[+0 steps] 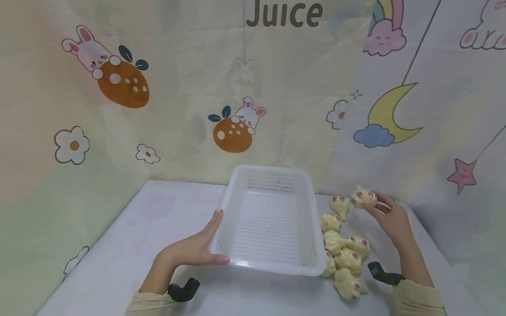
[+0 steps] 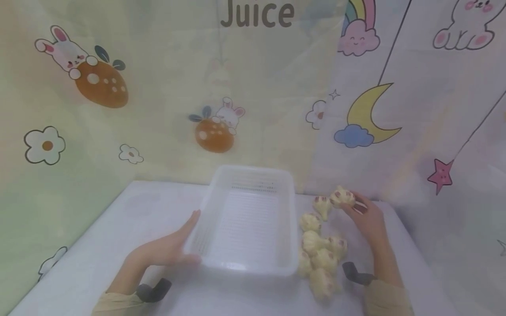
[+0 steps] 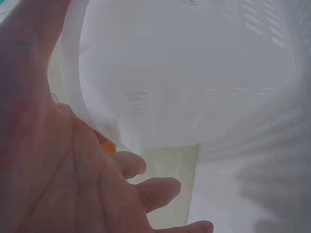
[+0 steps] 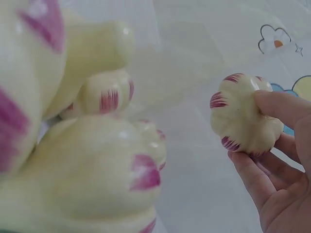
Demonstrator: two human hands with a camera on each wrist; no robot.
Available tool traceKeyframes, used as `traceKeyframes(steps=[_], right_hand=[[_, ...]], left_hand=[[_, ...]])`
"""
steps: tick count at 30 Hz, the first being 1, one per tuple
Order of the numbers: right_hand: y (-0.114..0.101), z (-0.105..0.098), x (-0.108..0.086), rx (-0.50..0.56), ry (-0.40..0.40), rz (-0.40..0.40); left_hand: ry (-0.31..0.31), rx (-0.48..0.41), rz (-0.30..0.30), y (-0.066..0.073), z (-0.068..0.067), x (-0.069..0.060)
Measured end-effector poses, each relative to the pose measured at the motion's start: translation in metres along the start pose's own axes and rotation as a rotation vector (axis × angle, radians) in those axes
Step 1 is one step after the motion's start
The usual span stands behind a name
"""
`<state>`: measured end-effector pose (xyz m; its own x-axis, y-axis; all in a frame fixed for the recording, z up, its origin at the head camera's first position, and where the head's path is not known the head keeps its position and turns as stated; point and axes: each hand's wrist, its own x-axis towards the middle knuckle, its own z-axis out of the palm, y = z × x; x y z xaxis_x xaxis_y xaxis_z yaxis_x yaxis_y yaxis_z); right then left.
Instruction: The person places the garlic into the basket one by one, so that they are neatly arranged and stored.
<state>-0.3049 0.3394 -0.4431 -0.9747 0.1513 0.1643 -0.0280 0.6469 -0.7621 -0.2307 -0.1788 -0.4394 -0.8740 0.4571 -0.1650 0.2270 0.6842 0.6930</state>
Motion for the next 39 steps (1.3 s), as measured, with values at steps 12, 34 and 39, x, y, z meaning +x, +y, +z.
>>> traceKeyframes(steps=[12,34,39], right_hand=[[-0.017,0.005,-0.006,0.003,-0.027,-0.073],[-0.04,0.035,-0.015,0.032,-0.095,-0.176],[-0.047,0.04,-0.017,0.057,-0.126,-0.181]], left_hand=[[-0.005,-0.026,0.017,0.001,0.002,0.001],[-0.001,-0.026,0.036,-0.002,0.002,0.001],[0.002,-0.023,0.042,-0.003,0.001,0.001]])
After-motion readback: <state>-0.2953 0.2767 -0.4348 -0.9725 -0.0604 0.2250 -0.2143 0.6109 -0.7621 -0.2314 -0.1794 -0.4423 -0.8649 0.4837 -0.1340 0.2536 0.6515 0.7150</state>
